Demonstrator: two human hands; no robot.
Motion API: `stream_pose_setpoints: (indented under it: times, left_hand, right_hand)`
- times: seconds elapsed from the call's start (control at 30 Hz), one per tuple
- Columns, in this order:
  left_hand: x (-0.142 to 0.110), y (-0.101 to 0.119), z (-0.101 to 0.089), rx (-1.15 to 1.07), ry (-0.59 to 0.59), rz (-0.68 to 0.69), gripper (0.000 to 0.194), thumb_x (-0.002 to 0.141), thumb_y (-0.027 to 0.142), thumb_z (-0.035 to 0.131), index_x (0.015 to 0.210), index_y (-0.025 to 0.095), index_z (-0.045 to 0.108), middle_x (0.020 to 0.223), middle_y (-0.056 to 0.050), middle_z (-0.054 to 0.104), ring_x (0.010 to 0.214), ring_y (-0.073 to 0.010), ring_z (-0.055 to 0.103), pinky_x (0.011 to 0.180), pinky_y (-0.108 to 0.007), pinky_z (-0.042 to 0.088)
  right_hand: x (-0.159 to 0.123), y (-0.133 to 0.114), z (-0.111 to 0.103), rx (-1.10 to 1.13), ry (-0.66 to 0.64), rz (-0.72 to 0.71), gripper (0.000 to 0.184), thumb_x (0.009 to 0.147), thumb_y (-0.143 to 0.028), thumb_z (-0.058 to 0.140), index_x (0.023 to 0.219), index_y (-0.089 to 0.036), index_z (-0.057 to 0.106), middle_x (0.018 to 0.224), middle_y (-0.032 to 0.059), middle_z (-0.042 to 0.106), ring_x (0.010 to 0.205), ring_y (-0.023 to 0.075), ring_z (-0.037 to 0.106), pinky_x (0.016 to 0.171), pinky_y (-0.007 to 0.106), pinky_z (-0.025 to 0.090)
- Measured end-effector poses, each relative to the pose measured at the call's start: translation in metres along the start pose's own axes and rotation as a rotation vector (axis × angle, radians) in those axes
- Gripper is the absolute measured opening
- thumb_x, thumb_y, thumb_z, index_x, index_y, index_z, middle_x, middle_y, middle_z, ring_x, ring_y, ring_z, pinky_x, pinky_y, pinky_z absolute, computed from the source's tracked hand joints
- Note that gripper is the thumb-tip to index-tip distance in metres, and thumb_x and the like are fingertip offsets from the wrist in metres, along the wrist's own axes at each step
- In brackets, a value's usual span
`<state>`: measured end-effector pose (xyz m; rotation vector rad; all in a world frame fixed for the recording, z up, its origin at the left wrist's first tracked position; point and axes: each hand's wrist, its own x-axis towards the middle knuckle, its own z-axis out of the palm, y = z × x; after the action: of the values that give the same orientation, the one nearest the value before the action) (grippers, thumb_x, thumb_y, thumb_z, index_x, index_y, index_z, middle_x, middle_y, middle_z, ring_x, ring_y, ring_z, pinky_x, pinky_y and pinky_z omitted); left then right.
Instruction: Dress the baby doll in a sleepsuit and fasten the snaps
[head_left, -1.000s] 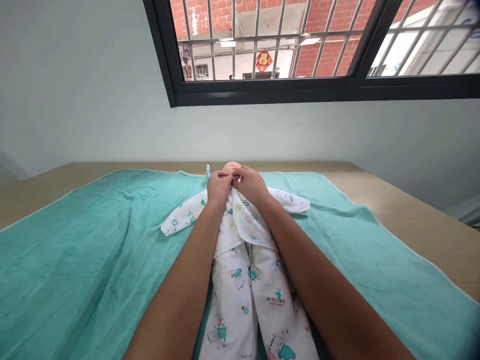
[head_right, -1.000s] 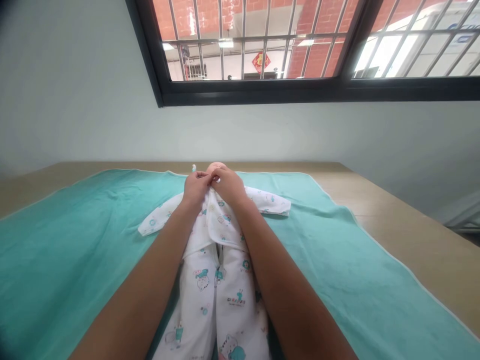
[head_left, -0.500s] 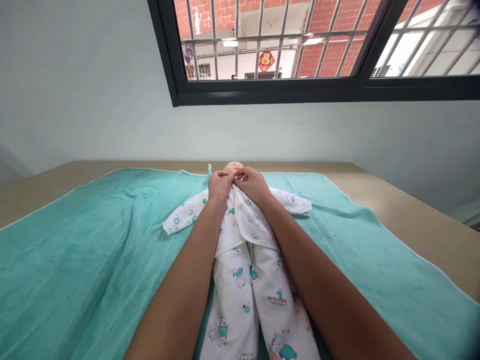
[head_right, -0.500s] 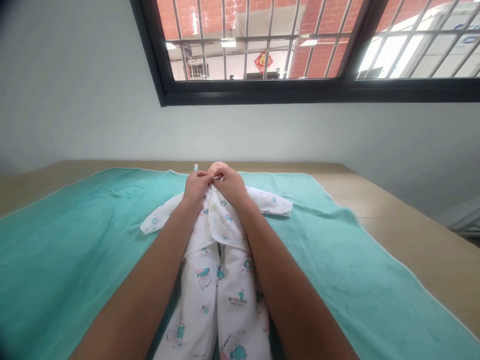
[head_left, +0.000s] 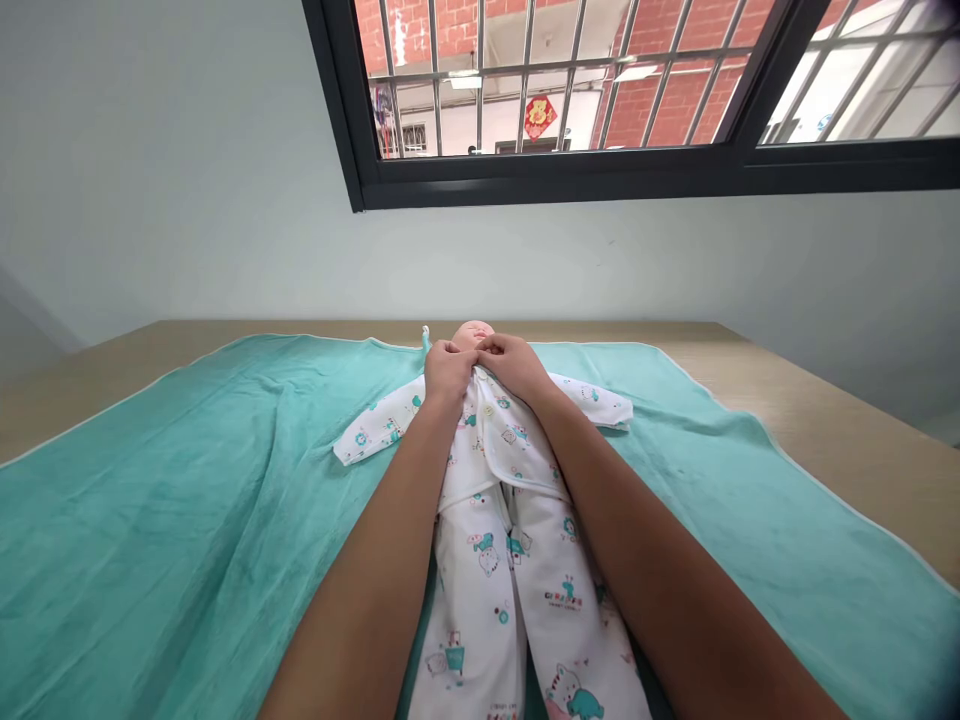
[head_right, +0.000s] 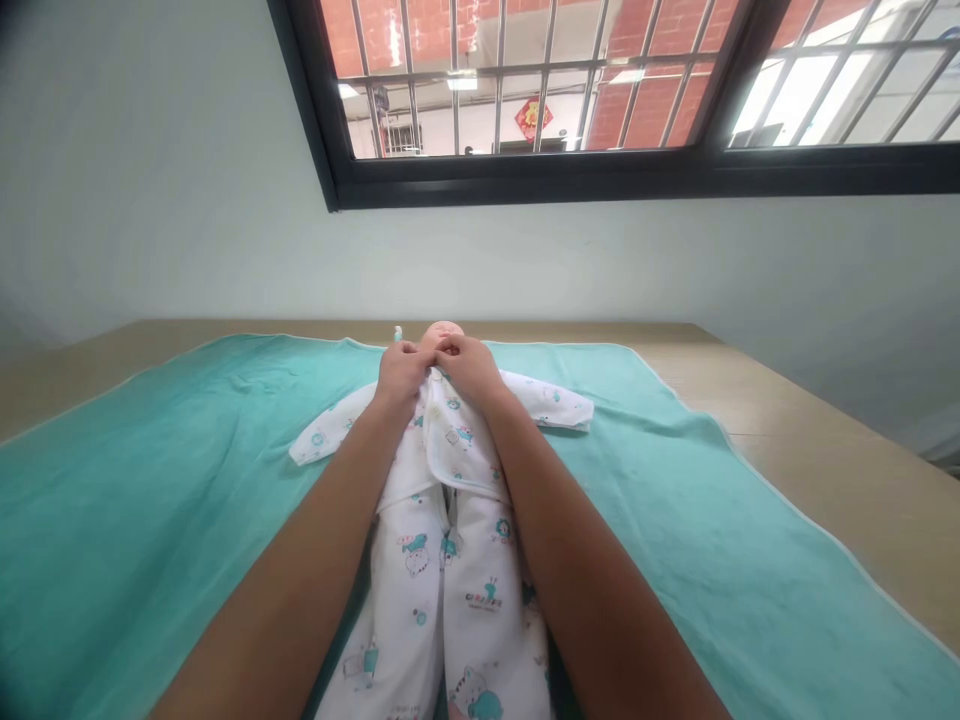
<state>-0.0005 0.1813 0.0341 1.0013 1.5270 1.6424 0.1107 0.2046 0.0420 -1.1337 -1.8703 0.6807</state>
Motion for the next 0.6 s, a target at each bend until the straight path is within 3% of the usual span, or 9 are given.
stream_pose_setpoints:
  times: [0.23,0.6]
  left_hand:
    - [0.005,-0.006,0.002,0.113,0.028,0.047,0.031,0.055,0.01,0.063,0.059,0.021,0.034,0.053,0.009,0.035,0.051,-0.0067,0.032,0.05,-0.022,0.024]
    - [0.004,-0.01,0.001,-0.09,-0.037,0.051,0.034,0.055,0.006,0.063,0.06,0.021,0.033,0.052,0.01,0.033,0.049,-0.0051,0.032,0.049,-0.02,0.024]
  right_hand:
    - [0.004,0.0,0.002,-0.066,0.022,0.034,0.01,0.067,-0.027,0.058,0.072,-0.018,0.061,0.075,-0.001,0.064,0.069,0.0132,0.054,0.065,0.025,0.038]
    - [0.008,0.005,0.004,-0.022,0.046,0.061,0.012,0.07,-0.031,0.054,0.07,-0.019,0.054,0.07,-0.0017,0.059,0.067,0.0139,0.051,0.062,0.026,0.038]
